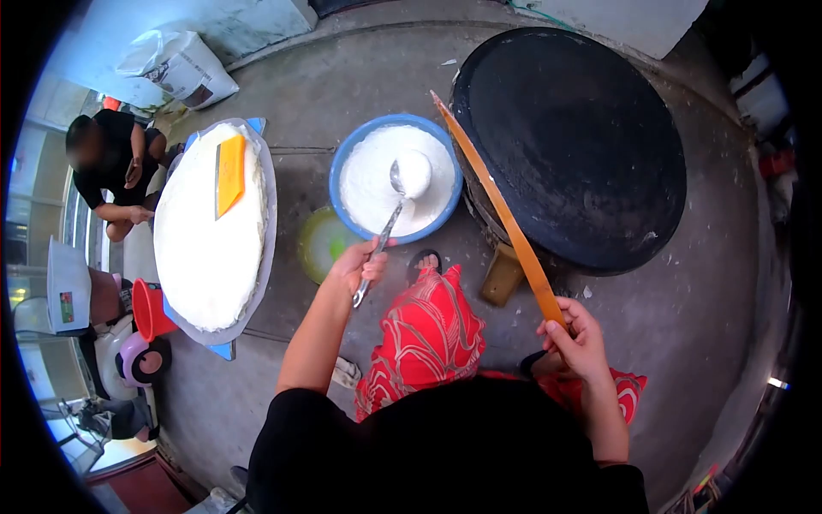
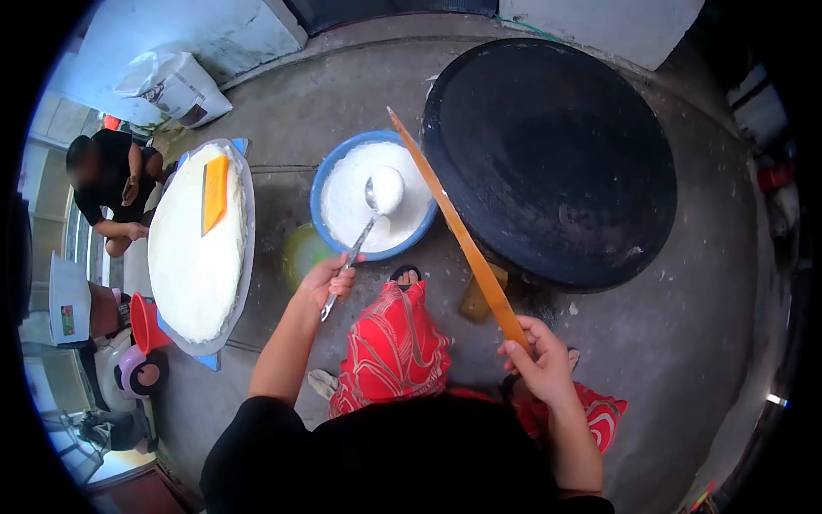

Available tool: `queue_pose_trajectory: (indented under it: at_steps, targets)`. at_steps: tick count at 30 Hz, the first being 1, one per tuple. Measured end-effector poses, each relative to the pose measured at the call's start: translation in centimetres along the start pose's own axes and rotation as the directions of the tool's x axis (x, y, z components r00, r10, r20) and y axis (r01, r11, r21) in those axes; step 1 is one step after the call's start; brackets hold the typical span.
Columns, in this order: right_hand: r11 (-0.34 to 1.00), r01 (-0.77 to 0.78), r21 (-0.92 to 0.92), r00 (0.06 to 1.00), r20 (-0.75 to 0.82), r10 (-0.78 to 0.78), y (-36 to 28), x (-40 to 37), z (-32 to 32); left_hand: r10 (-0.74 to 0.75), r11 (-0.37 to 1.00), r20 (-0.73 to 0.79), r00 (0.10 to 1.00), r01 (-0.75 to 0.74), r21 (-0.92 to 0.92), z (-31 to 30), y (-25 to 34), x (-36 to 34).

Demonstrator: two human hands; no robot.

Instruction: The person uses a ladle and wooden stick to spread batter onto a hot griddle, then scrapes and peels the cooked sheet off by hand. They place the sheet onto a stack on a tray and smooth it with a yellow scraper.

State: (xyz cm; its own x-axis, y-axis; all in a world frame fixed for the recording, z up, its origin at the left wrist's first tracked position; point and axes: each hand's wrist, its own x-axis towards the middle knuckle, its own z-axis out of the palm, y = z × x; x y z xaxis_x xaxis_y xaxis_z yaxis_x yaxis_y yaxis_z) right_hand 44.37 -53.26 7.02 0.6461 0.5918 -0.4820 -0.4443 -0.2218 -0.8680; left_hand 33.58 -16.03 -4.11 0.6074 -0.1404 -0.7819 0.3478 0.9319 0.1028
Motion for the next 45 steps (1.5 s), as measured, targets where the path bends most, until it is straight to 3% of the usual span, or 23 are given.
queue_pose_trajectory:
  at_steps: [7,12,17,22,24,28,30,31,33,37,39,42,45]
  targets:
    - [0.999,0.012,0.047,1.0,0.007,-0.012,0.1,-0.2,-0.2,0.267,0.935,-0.024,0.963,-0.253,0.247,2.5,-0.4,-8.3]
    - [0.996,0.052,0.074,0.993,-0.112,-0.043,-0.7,-0.7,-0.5,0.485,0.803,0.024,0.874,-0.456,0.385,5.7,-0.5,-11.9]
    - [0.994,0.104,0.035,0.971,-0.218,-0.094,-1.8,-1.3,-1.7,0.548,0.735,0.081,0.833,-0.525,0.428,9.4,0.1,-12.8]
    - [0.995,0.05,-0.089,0.976,-0.208,-0.068,-2.5,-2.4,-4.6,0.524,0.752,0.183,0.832,-0.552,0.359,14.5,0.7,-11.5]
    - [0.95,0.138,-0.279,0.929,-0.295,-0.222,-3.1,-2.2,-4.6,0.516,0.756,0.208,0.831,-0.556,0.346,16.3,1.1,-9.7]
    - [0.901,0.138,-0.411,0.885,-0.356,-0.298,-3.9,-1.2,-5.1,0.515,0.747,0.235,0.824,-0.566,0.349,19.5,1.3,-4.7]
    - [0.645,0.151,-0.749,0.797,-0.293,-0.527,-4.3,-0.3,-5.6,0.531,0.736,0.225,0.817,-0.576,0.355,20.8,1.2,-1.9]
    - [0.645,0.149,-0.75,0.796,-0.296,-0.528,-4.7,0.3,-5.8,0.532,0.735,0.227,0.816,-0.578,0.353,21.3,1.1,-0.6]
    - [0.428,0.11,-0.897,0.756,-0.204,-0.622,-5.6,1.5,-6.0,0.558,0.722,0.205,0.804,-0.592,0.358,22.5,0.6,1.1]
    - [0.426,0.156,-0.891,0.759,-0.168,-0.629,-7.0,4.6,-5.9,0.556,0.73,0.205,0.805,-0.591,0.343,22.4,0.2,5.9]
    - [0.34,0.237,-0.91,0.736,-0.061,-0.675,-7.3,6.6,-5.4,0.588,0.735,0.108,0.802,-0.585,0.341,22.4,-0.5,7.0]
    - [0.296,0.259,-0.919,0.716,-0.023,-0.698,-6.9,10.0,-4.9,0.585,0.737,0.071,0.808,-0.566,0.369,21.8,-1.2,8.2]
    - [0.337,0.201,-0.92,0.752,-0.075,-0.655,-5.6,12.2,-5.5,0.614,0.721,0.045,0.788,-0.584,0.372,21.8,-2.0,7.7]
